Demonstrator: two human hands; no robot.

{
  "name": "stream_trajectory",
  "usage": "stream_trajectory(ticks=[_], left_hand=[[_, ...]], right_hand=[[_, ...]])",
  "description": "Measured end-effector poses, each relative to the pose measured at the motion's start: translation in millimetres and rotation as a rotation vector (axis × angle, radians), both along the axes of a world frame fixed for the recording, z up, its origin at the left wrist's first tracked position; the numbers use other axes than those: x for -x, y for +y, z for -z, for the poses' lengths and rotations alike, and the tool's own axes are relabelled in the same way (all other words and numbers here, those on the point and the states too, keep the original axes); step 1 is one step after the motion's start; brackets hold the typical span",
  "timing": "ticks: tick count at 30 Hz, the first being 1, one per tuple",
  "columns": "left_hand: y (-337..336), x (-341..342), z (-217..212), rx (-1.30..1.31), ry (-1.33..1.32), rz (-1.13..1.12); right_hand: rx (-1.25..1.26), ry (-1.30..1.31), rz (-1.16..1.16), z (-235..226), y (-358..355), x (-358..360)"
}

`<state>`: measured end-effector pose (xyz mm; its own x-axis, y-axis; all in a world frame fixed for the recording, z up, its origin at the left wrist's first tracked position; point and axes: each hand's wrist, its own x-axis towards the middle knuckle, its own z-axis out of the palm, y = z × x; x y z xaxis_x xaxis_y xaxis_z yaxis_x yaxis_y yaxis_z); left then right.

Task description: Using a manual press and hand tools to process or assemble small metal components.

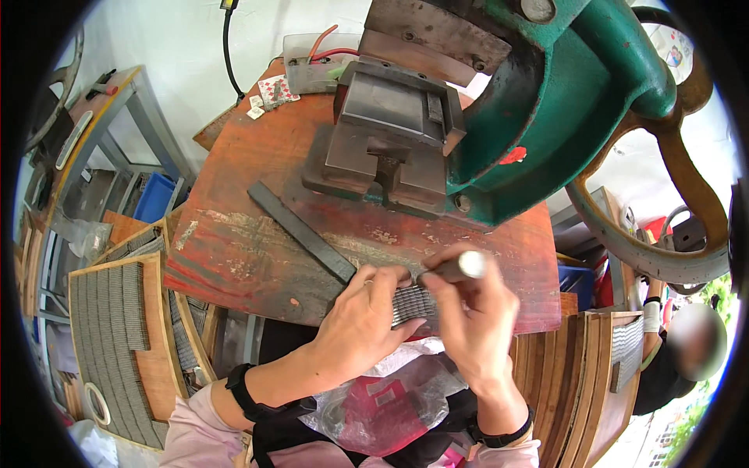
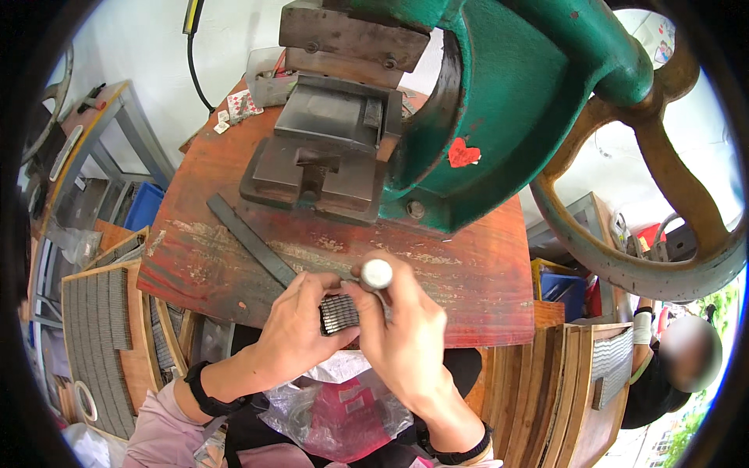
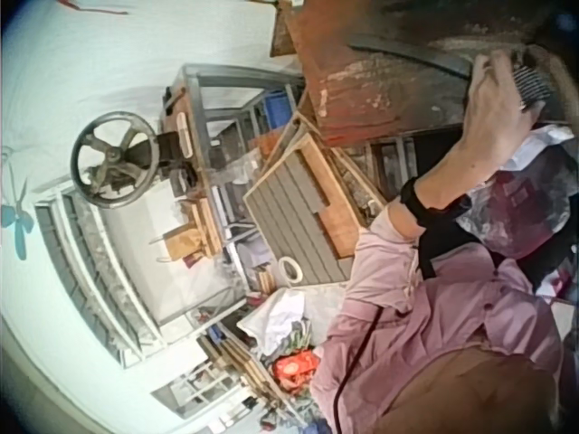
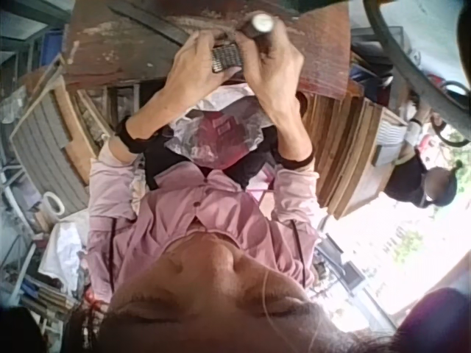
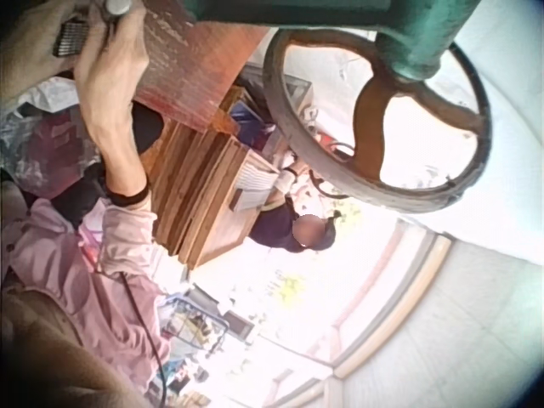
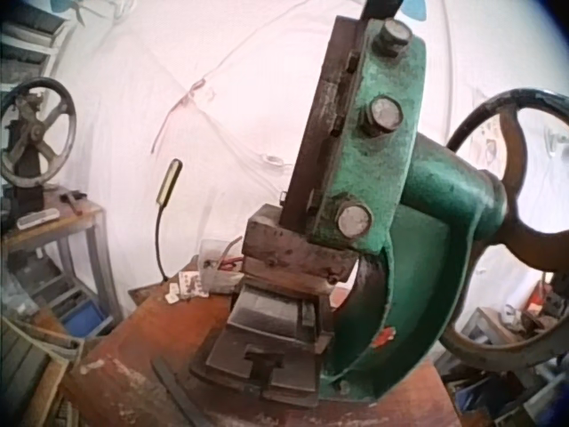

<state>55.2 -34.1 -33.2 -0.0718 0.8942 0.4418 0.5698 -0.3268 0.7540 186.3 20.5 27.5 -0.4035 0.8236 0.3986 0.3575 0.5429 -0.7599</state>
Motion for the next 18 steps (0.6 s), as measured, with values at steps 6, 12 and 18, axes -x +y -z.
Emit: stream_trajectory(ticks=[6, 12, 18], left_hand=[[-0.7, 0.0, 0.9, -0.017, -0.017, 0.009], [1.7, -1.4, 3.5, -0.083, 0.011, -0.032], [-0.5, -1.1, 3.1, -0.03, -0.006, 0.01]], right_hand=[[-0.071, 0.176, -0.033, 0.5, -1.4, 1.2], [-0.022, 0.02, 0.011, -0.6, -3.7, -0.8], [0.075, -0.035, -0.001, 3.1, -3.5, -0.6]])
